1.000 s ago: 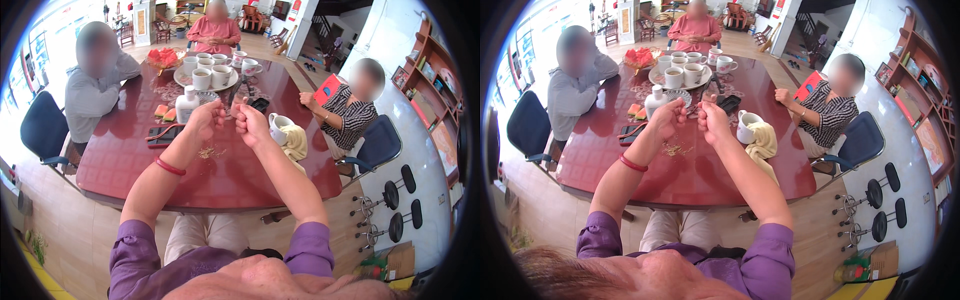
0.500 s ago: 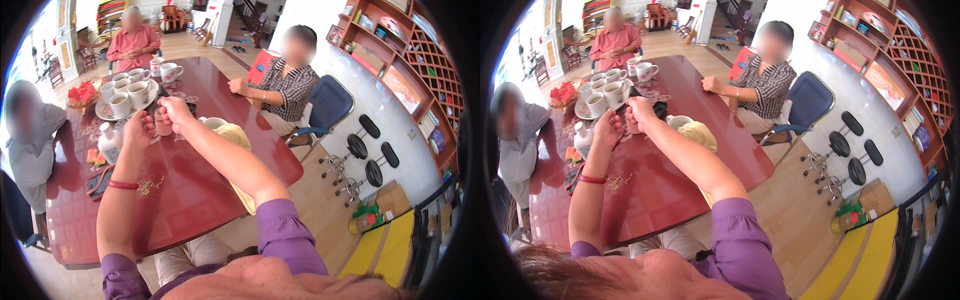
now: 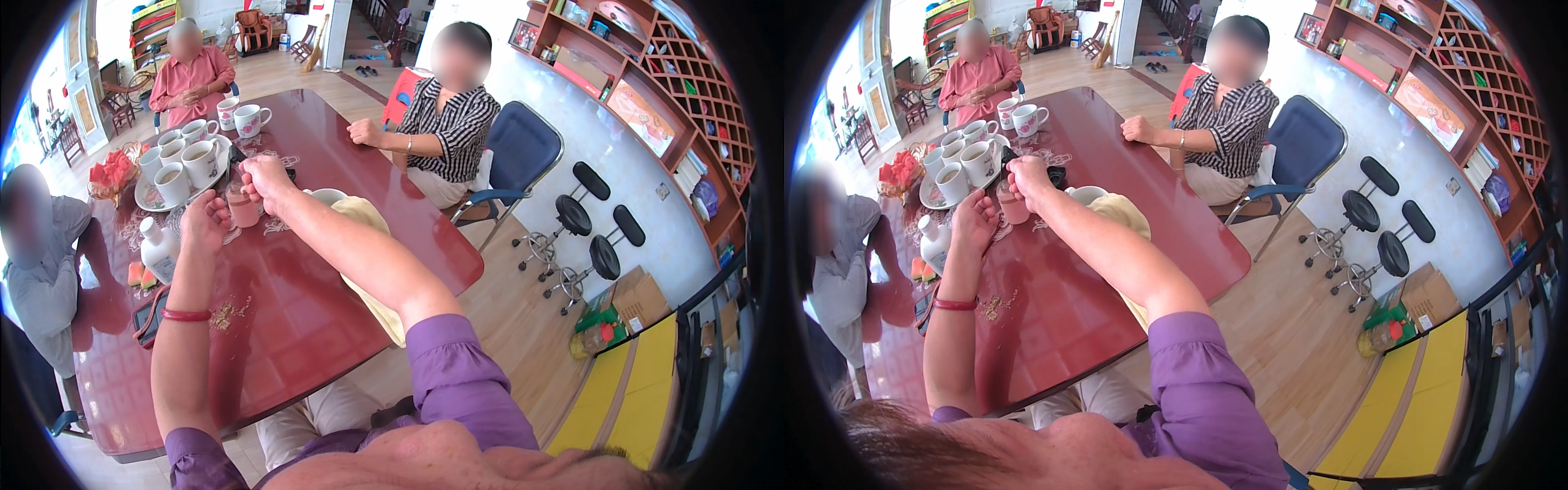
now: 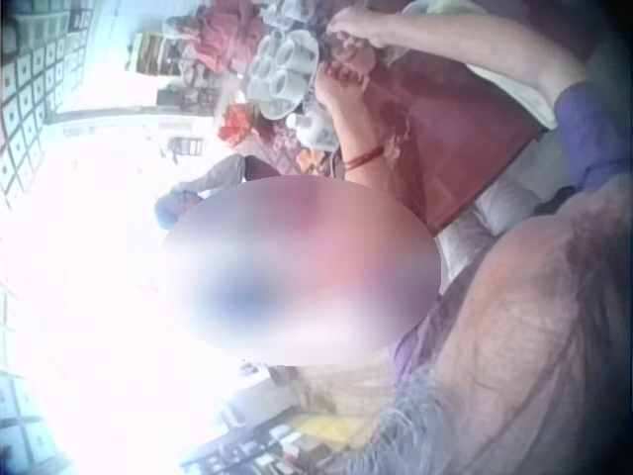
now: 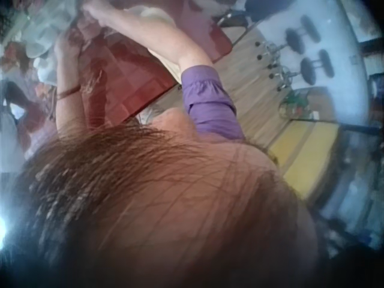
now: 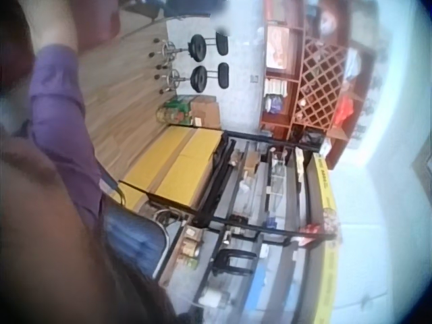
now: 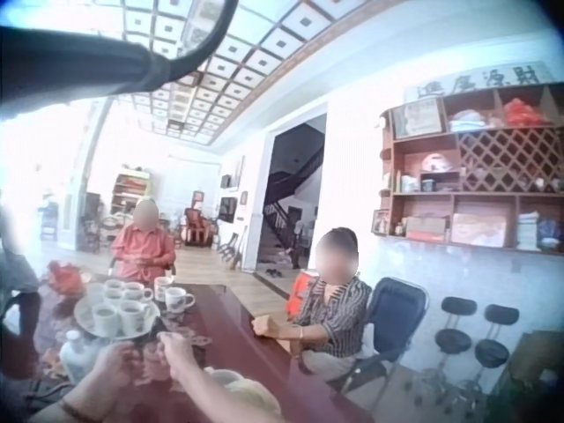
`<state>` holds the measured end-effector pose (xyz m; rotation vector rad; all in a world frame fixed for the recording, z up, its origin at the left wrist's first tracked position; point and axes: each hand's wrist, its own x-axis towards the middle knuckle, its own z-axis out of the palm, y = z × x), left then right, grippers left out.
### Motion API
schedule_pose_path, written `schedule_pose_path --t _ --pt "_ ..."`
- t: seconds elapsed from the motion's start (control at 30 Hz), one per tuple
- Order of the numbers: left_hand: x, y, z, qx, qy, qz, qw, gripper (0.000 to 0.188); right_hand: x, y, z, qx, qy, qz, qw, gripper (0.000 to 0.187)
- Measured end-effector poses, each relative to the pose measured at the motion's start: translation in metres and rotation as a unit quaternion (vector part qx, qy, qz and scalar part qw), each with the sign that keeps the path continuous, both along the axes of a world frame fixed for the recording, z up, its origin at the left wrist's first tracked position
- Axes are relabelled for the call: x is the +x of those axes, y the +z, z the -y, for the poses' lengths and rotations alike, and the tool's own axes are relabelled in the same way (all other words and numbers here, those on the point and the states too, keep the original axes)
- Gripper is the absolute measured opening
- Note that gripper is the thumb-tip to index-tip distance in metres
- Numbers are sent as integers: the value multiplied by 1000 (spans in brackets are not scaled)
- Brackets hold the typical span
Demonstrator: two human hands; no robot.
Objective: The person wipes the inside and outside of a ceramic mug with a cloth while sitting at a table with other people, then picks up a glass plate of sliced watermelon and offers it to the others.
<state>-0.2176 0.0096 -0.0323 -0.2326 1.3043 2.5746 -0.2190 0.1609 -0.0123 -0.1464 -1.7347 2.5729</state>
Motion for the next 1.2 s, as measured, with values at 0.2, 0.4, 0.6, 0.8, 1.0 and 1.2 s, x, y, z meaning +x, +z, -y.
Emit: schedule_pose_path --t 0.2,0.4,0.6,0.8,1.0,1.2 --pt "2 6 -7 -1 -10 -24 1000 10 -3 11 -18 4 -52 -14 999 13" --pt "54 15 3 -10 -102 -101 990 13 49 4 0 0 62 -46 997 9" --pt "225 31 28 -161 -316 -111 928 10 222 2 -10 133 286 -23 949 18" --pt "260 1 53 -159 -354 -59 920 9 264 1 -10 131 360 34 923 21" --pt "288 12 79 -185 -281 -96 937 8 255 -2 18 181 357 -42 915 22" --pt "302 33 148 -379 57 -345 857 5 231 52 64 288 199 -341 873 17"
